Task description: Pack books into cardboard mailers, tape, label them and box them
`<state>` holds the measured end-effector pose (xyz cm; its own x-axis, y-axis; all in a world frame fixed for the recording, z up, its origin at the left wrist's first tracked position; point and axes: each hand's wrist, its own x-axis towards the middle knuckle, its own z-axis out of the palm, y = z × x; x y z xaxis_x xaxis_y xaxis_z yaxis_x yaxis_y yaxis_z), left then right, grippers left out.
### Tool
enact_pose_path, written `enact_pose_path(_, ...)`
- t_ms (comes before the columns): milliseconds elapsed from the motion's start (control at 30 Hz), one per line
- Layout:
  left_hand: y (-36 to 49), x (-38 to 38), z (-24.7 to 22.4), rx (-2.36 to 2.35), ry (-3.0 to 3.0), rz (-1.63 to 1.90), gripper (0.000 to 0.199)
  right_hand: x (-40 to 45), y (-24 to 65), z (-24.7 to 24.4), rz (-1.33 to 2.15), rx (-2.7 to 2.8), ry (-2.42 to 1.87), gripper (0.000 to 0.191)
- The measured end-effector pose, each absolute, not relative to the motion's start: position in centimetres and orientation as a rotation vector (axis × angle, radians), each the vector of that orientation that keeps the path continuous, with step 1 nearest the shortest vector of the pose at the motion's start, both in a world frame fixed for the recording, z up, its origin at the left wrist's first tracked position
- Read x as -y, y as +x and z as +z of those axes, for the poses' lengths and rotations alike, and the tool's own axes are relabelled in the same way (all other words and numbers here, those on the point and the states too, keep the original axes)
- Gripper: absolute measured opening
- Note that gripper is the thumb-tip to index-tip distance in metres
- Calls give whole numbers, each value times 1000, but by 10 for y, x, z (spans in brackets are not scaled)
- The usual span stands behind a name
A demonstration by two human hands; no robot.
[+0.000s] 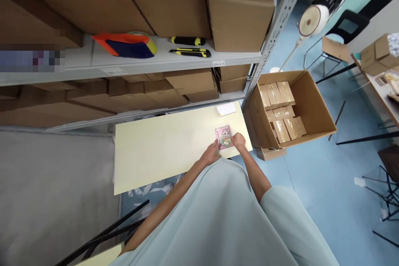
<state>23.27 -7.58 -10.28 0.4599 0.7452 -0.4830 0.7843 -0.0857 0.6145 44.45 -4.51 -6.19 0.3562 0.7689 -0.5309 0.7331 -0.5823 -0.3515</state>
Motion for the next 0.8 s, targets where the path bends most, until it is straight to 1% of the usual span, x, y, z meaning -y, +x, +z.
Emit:
enact_pose_path(67,237,69,-93,-1285,1791,78,74,46,443,-52,1030,1437,-2509,16)
enact_pose_path(167,246,57,-78,-1318,1608,273,55,49,434,-40,1028,1494,-2432,14)
enact_pose_path(267,252,48,-67,-1374,1472,372,39,50,418,-33,1061,1566,-2327,15)
enact_pose_path(333,250,44,-64,-1437,1420,408,38,48,404,-33,1089,1605,-2259,14)
enact_pose_path(400,245,42,-62,-1518,1363,429,41,45,390,-37,1119,1633,-2195,13)
enact_pose_path(567,220,34,-66,-1711,1245,406,43,34,351,-57,1238,1668,-2035,15)
enact_pose_path(633,207,31,-71,-1783,1210,375,40,32,336,-68,1317,1671,-1966,16)
enact_pose_path(733,188,30,-83,-1869,1163,323,28,32,319,-84,1462,1671,-1844,13)
enact_pose_path(800,178,31,-92,-1905,1137,294,24,33,314,-93,1535,1674,-1774,11)
